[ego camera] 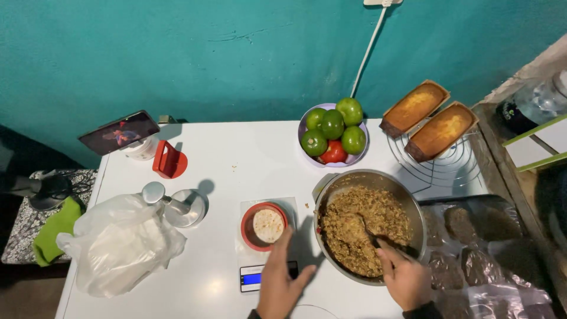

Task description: Portioning a food mixture using a scale and shaping it with a mold into patties.

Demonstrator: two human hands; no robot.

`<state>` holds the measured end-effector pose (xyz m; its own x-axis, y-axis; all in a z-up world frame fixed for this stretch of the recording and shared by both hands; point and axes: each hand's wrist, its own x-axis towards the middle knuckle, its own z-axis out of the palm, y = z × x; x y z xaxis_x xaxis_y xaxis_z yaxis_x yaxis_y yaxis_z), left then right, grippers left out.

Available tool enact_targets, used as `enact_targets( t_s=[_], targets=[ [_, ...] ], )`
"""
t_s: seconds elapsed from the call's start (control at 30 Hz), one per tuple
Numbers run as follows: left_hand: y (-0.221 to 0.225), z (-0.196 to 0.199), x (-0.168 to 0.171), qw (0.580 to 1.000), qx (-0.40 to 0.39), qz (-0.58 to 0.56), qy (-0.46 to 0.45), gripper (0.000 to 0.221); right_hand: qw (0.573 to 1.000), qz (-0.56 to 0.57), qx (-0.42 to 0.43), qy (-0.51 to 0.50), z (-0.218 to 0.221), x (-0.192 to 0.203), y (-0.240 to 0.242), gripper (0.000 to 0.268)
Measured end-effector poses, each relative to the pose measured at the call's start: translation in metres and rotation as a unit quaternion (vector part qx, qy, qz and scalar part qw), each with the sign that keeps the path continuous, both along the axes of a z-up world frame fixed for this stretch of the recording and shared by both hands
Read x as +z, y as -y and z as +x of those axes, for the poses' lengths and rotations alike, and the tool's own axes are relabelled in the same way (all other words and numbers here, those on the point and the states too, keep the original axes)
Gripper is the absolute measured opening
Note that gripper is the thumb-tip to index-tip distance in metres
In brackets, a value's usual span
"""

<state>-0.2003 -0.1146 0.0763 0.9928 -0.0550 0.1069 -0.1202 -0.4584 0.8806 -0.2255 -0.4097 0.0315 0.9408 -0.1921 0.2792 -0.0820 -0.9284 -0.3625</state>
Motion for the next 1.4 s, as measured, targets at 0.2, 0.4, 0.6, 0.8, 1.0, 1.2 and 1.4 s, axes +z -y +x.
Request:
enact_targets(
  t_s=[0.2, 0.4, 0.6, 0.8, 1.0, 1.2, 1.4],
  targets=[
    [0.01, -0.013, -0.02, 0.978, 0.064, -0.14, -0.139, 0.071, 0.998, 0.048, 0.009, -0.045, -0.009, 0.017, -0.028, 0.026],
    [-0.079, -0.032, -0.051, 0.953, 0.22, -0.209, 0.01, 0.034, 0.994, 0.076, 0.069, 0.032, -0.017, 0.013, -0.056, 0.022],
    [-0.094, -0.058, -0.083, 0.949, 0.278, -0.145, -0.017, 0.025, 0.979, 0.159, -0.031, -0.124, -0.024, 0.001, -0.06, 0.025],
    [-0.085, -0.059, -0.088, 0.939, 0.279, -0.187, -0.07, 0.022, 0.94, 0.338, -0.029, -0.042, -0.035, -0.044, -0.038, 0.027],
    [-0.088, -0.055, -0.086, 0.941, 0.284, -0.177, -0.058, 0.019, 0.764, 0.611, -0.176, -0.111, -0.027, -0.062, -0.053, 0.031],
    [-0.089, -0.055, -0.091, 0.948, 0.265, -0.174, -0.036, 0.019, 0.665, 0.684, -0.269, -0.13, -0.013, -0.032, -0.082, 0.034],
    [-0.091, -0.054, -0.092, 0.933, 0.294, -0.186, -0.09, 0.018, 0.661, 0.706, -0.25, -0.038, -0.019, -0.037, -0.069, 0.035]
  ],
)
